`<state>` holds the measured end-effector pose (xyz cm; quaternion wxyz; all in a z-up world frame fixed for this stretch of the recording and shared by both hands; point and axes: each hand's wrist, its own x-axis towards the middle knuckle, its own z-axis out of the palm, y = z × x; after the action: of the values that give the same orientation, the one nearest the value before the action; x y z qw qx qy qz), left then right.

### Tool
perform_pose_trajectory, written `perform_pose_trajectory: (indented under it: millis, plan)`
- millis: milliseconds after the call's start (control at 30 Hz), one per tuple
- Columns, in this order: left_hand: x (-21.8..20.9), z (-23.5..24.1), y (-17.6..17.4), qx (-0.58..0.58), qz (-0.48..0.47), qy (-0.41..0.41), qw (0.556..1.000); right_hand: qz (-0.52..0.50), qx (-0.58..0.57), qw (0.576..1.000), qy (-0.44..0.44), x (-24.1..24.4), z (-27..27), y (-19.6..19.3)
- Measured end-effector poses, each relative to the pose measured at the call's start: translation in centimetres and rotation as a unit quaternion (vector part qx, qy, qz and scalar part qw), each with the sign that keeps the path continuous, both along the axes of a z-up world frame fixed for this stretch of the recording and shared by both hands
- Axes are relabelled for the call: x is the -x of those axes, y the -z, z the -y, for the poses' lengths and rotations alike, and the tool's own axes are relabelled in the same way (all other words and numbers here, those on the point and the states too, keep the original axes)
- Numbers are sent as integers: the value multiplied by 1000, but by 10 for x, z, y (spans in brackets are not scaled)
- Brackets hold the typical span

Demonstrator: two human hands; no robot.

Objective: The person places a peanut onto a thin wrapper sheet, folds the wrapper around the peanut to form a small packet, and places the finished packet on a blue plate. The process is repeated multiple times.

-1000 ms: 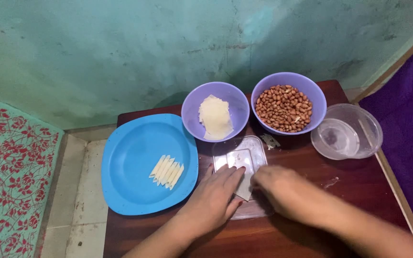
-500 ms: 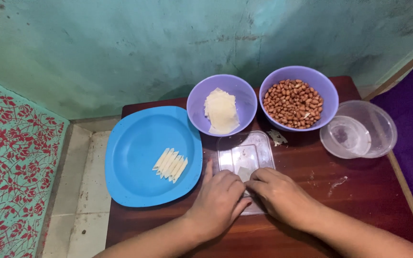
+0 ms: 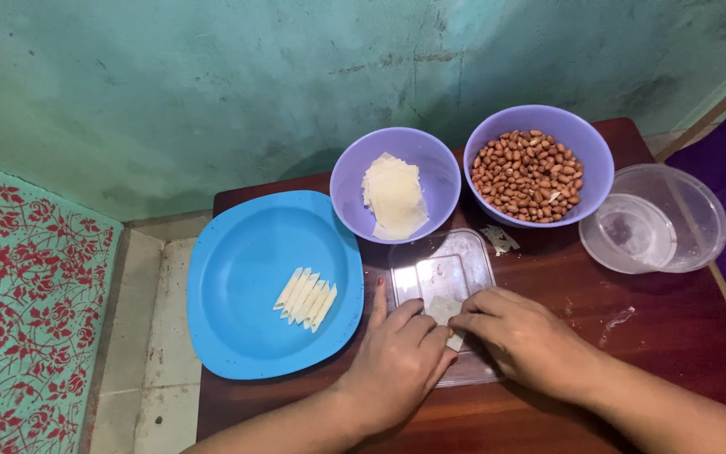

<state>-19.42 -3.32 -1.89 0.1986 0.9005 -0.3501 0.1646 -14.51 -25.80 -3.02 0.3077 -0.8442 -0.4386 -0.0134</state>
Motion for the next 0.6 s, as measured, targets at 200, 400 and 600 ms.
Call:
perform_pose_trajectory:
  millis: [200, 400, 600]
  plan:
    - [-4, -1, -4, 12, -17, 8, 1000, 10, 31, 999, 12, -7, 9, 6]
    - [-7, 2, -5, 26, -26, 8, 999, 13, 33, 999, -11, -7, 5, -7]
    - [1, 1, -8, 31, -52, 27, 998, 20, 45, 998, -35, -3, 2, -5]
